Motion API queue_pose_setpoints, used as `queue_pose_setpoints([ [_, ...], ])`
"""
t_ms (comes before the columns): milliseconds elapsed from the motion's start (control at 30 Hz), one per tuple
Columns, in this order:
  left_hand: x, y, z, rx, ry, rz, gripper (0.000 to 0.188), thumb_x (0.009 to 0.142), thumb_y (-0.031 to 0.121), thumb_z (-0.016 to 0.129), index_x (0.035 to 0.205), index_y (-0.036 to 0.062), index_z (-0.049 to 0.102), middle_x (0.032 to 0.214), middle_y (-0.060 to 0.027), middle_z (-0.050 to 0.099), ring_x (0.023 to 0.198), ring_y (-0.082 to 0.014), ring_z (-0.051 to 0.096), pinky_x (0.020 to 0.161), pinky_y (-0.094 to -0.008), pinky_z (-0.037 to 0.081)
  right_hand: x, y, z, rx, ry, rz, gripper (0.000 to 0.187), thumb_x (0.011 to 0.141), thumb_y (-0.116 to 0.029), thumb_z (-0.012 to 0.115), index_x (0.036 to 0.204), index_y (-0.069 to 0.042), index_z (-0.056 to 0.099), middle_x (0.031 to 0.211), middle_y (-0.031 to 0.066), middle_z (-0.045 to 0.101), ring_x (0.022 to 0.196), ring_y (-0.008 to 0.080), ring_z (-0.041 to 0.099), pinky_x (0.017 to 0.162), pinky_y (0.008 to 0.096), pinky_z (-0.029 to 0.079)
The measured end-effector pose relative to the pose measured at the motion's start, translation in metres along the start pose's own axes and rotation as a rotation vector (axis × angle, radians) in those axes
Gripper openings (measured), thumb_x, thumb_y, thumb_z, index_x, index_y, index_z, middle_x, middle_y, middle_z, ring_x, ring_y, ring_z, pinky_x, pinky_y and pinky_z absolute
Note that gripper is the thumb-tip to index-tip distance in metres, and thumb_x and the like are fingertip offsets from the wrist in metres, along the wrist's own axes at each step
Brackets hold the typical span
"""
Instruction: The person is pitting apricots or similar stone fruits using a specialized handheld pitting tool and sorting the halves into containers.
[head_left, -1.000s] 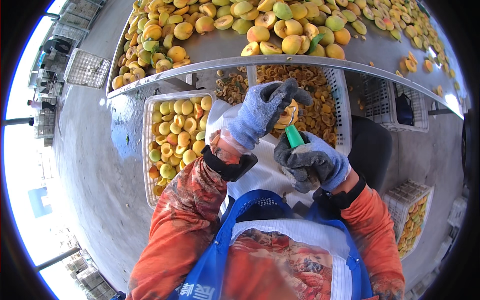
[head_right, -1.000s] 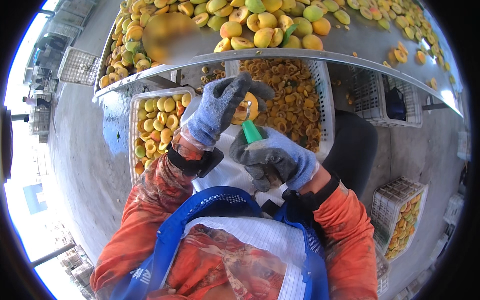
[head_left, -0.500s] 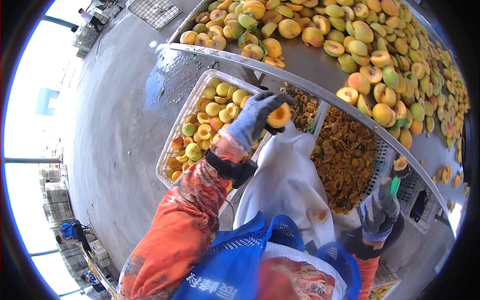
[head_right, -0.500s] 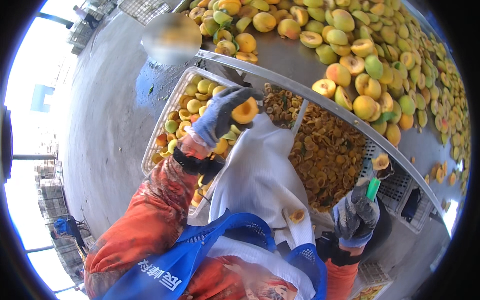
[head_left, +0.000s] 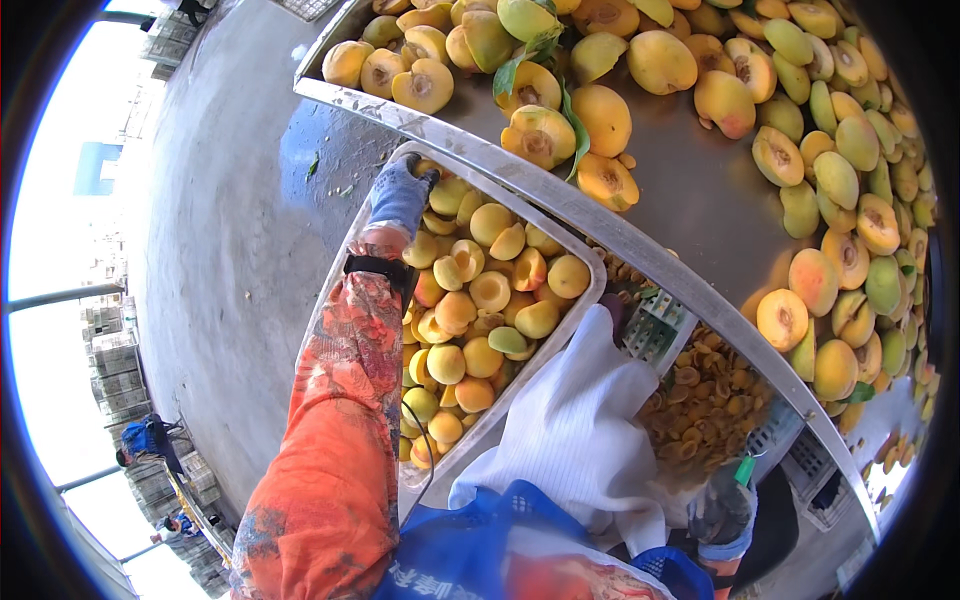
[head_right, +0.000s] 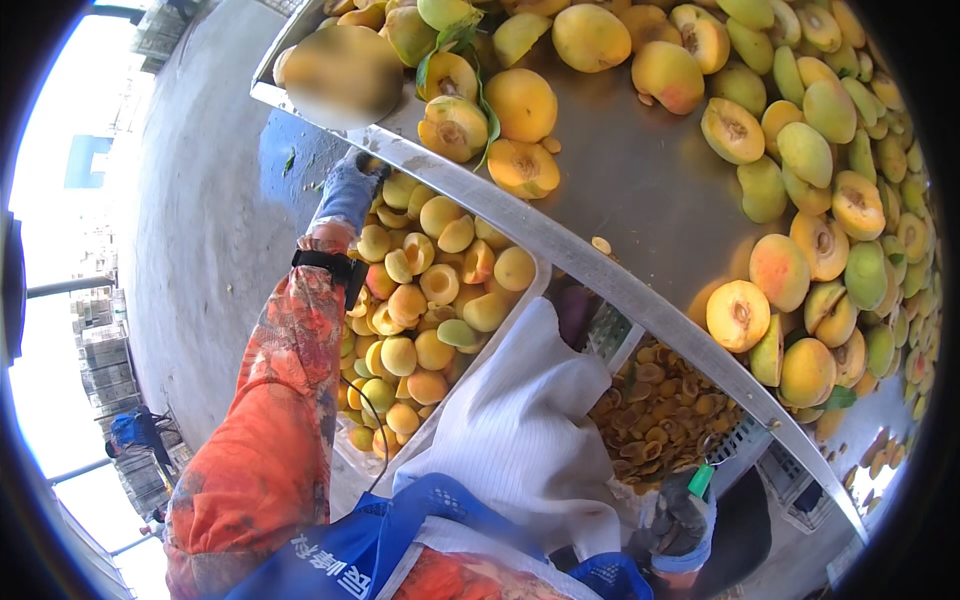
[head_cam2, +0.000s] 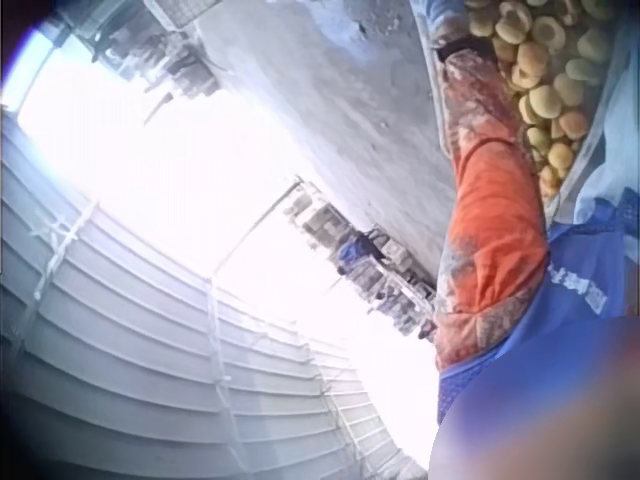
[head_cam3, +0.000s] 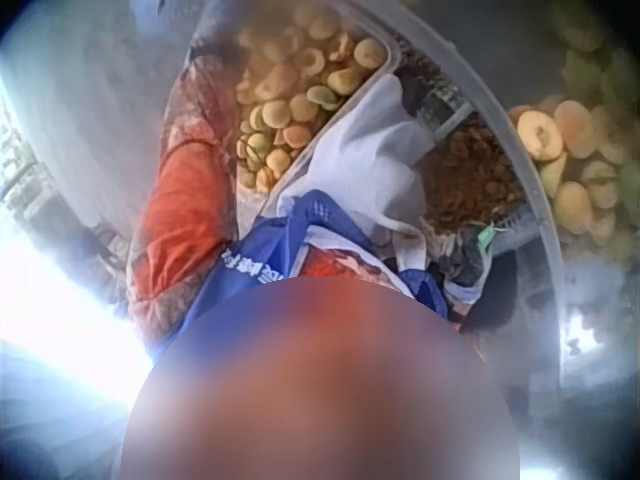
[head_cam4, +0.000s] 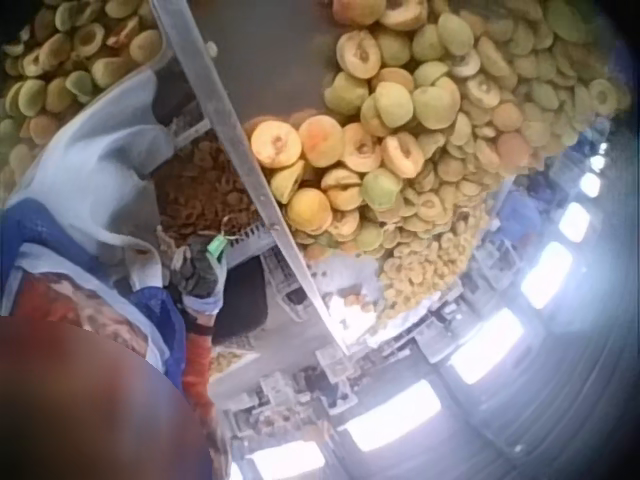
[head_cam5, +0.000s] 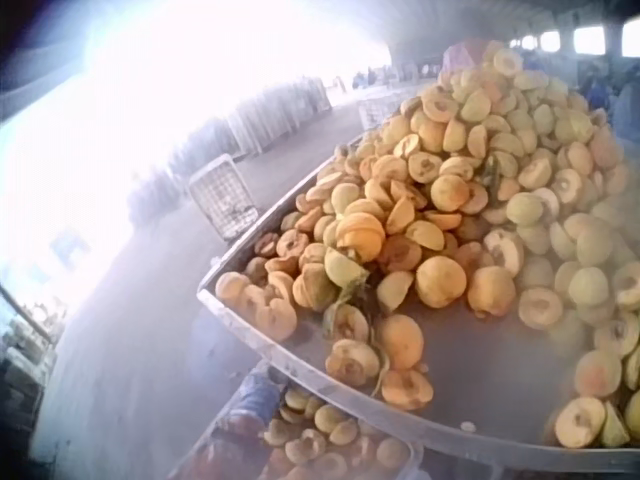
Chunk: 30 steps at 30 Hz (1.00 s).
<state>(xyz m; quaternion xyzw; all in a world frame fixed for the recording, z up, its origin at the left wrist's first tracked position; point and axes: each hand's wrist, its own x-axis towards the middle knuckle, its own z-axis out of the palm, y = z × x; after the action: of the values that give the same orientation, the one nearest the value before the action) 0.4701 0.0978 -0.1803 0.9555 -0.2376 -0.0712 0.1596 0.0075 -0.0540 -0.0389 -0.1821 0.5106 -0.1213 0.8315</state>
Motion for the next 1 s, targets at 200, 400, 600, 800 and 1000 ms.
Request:
queue_pose_setpoints([
  [200, 0.022, -0.023, 0.010, 0.246, 0.115, 0.019, 0.040, 0.074, 0.034, 0.065, 0.103, 0.0068, 0.060, 0.105, -0.0155, 0.061, 0.097, -0.0320, 0.057, 0.085, -0.0385, 0.045, -0.019, 0.001, -0.060, -0.164, 0.179, 0.000, 0.027, 0.066, -0.008, 0.061, 0.091, -0.002, 0.052, 0.067, 0.0064, 0.052, 0.050, 0.0149, 0.049, 0.043, 0.0255, 0.040],
  [400, -0.036, 0.033, -0.050, -0.043, -0.166, -0.201, 0.034, 0.079, 0.034, 0.063, 0.100, 0.0071, 0.064, 0.090, -0.0168, 0.065, 0.076, -0.0329, 0.063, 0.067, -0.0382, 0.049, -0.053, -0.009, -0.073, -0.196, -0.073, -0.043, 0.026, 0.067, -0.012, 0.064, 0.087, 0.001, 0.054, 0.056, 0.0074, 0.052, 0.039, 0.0167, 0.049, 0.037, 0.0269, 0.040],
  [600, -0.154, 0.245, -0.085, -0.605, -0.181, 0.593, 0.026, 0.080, 0.024, 0.065, 0.097, 0.0038, 0.063, 0.084, -0.0112, 0.065, 0.072, -0.0237, 0.063, 0.060, -0.0336, 0.048, -0.076, -0.012, -0.088, -0.153, -0.166, -0.010, 0.026, 0.069, -0.015, 0.064, 0.086, 0.002, 0.055, 0.056, 0.0074, 0.054, 0.042, 0.0171, 0.053, 0.038, 0.0250, 0.040],
  [800, -0.158, 0.369, -0.047, 0.146, -0.321, 0.845, 0.042, 0.073, 0.033, 0.066, 0.104, 0.0049, 0.059, 0.089, -0.0164, 0.063, 0.085, -0.0301, 0.061, 0.075, -0.0376, 0.047, -0.097, -0.014, -0.100, -0.290, -0.318, -0.014, 0.027, 0.072, -0.019, 0.065, 0.089, 0.002, 0.057, 0.058, 0.0059, 0.055, 0.045, 0.0126, 0.054, 0.040, 0.0205, 0.038],
  [1000, -0.158, 0.361, -0.038, 0.040, -0.429, 0.810, 0.039, 0.075, 0.034, 0.067, 0.100, 0.0047, 0.061, 0.083, -0.0155, 0.064, 0.074, -0.0286, 0.062, 0.066, -0.0367, 0.048, -0.107, -0.006, -0.116, -0.268, -0.348, -0.148, 0.026, 0.074, -0.021, 0.064, 0.088, 0.001, 0.057, 0.059, 0.0055, 0.056, 0.044, 0.0111, 0.053, 0.040, 0.0201, 0.038],
])
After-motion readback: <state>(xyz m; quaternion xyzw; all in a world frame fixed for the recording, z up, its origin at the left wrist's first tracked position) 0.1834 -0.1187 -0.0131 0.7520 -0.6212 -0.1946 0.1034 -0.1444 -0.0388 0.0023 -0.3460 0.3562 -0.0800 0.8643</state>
